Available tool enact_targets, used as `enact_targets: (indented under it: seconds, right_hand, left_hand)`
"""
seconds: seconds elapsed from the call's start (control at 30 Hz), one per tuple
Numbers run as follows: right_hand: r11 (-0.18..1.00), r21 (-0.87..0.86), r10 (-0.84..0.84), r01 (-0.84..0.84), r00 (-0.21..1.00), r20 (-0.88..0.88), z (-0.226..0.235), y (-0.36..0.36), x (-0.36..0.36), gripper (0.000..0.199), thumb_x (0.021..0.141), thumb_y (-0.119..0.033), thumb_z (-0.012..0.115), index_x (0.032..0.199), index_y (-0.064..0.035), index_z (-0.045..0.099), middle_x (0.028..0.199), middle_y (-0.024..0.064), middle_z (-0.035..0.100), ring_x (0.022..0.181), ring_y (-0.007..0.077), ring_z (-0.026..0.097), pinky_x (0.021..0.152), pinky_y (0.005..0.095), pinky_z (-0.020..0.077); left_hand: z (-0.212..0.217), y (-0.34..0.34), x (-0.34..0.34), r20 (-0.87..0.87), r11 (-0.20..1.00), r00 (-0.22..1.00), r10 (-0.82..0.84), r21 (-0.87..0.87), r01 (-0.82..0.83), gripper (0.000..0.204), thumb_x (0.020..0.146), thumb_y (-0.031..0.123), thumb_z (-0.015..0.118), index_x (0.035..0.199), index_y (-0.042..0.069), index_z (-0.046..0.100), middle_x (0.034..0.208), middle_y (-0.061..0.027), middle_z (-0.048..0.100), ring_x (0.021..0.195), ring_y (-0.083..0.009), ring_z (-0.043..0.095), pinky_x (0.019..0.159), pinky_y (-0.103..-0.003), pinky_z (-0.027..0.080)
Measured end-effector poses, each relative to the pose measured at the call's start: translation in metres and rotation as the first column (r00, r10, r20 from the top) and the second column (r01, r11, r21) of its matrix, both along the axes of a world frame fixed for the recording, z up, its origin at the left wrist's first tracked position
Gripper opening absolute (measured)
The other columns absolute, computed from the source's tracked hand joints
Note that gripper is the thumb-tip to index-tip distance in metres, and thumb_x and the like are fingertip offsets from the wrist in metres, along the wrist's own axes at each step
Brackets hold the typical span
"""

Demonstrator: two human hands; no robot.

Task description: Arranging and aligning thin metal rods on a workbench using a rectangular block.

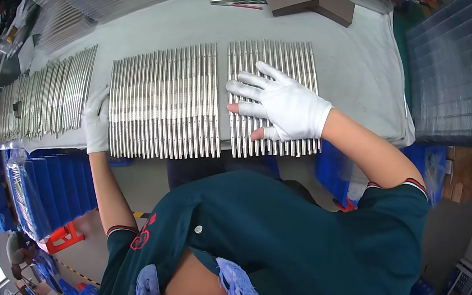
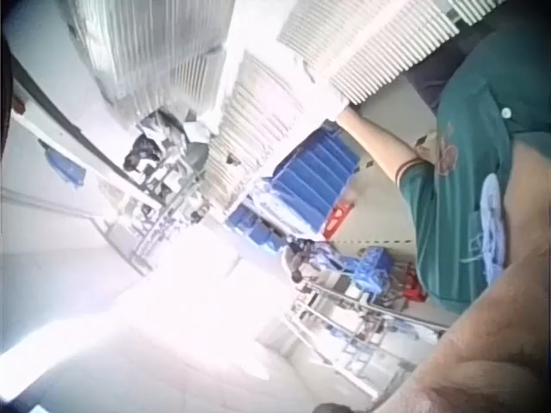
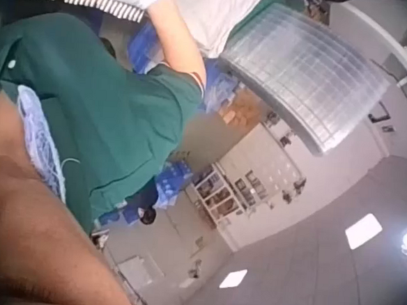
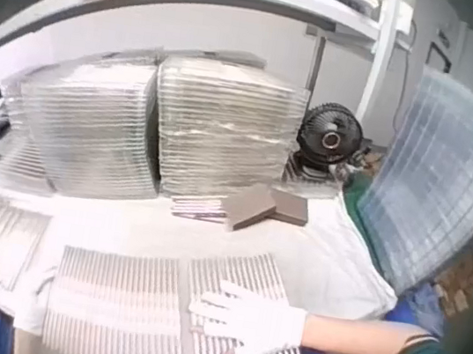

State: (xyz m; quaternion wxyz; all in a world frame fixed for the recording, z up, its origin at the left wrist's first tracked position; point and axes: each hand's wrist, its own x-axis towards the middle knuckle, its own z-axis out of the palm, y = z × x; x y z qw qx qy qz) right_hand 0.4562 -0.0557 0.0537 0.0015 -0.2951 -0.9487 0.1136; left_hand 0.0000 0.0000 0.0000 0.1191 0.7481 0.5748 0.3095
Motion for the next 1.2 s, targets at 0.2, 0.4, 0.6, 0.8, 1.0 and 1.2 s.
enact_targets:
  seconds: [0.2,0.4,0.6,0.8,1.0,1.2]
  right_hand:
    - [1.0,0.016,0.005,-0.004,0.995,-0.097,-0.0019,0.0037,-0.0038,0.074,0.084,-0.065,0.055,0.141,-0.0178,0.051,0.155,0.0127,0.037,0.143,0.0354,0.034,0.121,0.0559,0.0168]
    - [1.0,0.008,0.006,-0.005,0.993,-0.117,-0.0046,0.0011,0.0003,0.074,0.085,-0.065,0.054,0.141,-0.0168,0.051,0.155,0.013,0.037,0.143,0.0356,0.033,0.121,0.0554,0.0164]
    - [1.0,0.004,-0.004,0.004,0.994,-0.108,-0.0055,0.0016,-0.0024,0.074,0.086,-0.066,0.051,0.141,-0.0168,0.051,0.155,0.0133,0.038,0.144,0.035,0.033,0.121,0.0549,0.0164]
    - [1.0,0.015,-0.002,0.003,0.993,-0.116,-0.0047,0.002,-0.0009,0.073,0.086,-0.066,0.051,0.14,-0.0166,0.052,0.155,0.0136,0.038,0.144,0.0349,0.033,0.121,0.0545,0.0168]
    - [1.0,0.018,-0.008,0.01,0.994,-0.107,-0.0022,0.0017,-0.0013,0.067,0.089,-0.061,0.055,0.139,-0.0167,0.053,0.155,0.0114,0.038,0.144,0.0322,0.034,0.121,0.0516,0.0177]
    - [1.0,0.02,0.008,-0.006,0.993,-0.118,-0.0019,0.0015,0.0036,0.069,0.087,-0.061,0.057,0.139,-0.0156,0.053,0.155,0.0117,0.038,0.144,0.0332,0.033,0.121,0.0513,0.0189]
  left_hand:
    - [0.0037,0.0021,0.003,-0.07,0.998,0.996,0.062,-0.002,-0.062,0.026,0.094,0.001,0.058,0.117,0.001,0.068,0.121,-0.0183,0.066,0.117,-0.0317,0.061,0.103,-0.04,0.045]
    - [-0.0001,-0.0006,0.005,-0.06,0.999,0.997,0.039,0.012,-0.039,0.025,0.094,0.002,0.058,0.117,0.001,0.069,0.121,-0.0184,0.066,0.117,-0.0319,0.061,0.102,-0.04,0.046]
    - [0.0007,0.0016,0.0025,-0.064,0.999,0.998,0.026,0.026,-0.025,0.025,0.095,0.003,0.058,0.117,0.001,0.069,0.12,-0.0186,0.067,0.116,-0.0318,0.062,0.102,-0.04,0.046]
    - [0.0011,0.0017,0.0031,-0.051,0.999,0.998,0.024,0.028,-0.023,0.025,0.095,0.004,0.058,0.117,0.0,0.069,0.12,-0.0186,0.067,0.116,-0.0318,0.062,0.102,-0.04,0.046]
    - [0.004,0.0011,0.0051,-0.058,0.999,0.998,0.028,0.03,-0.027,0.025,0.095,0.004,0.058,0.117,0.0,0.069,0.12,-0.018,0.067,0.115,-0.0315,0.062,0.102,-0.039,0.046]
    - [0.0047,0.0014,0.0085,-0.028,0.999,0.999,0.021,0.026,-0.02,0.025,0.093,0.002,0.058,0.116,0.001,0.069,0.121,-0.0175,0.067,0.117,-0.0309,0.062,0.102,-0.038,0.046]
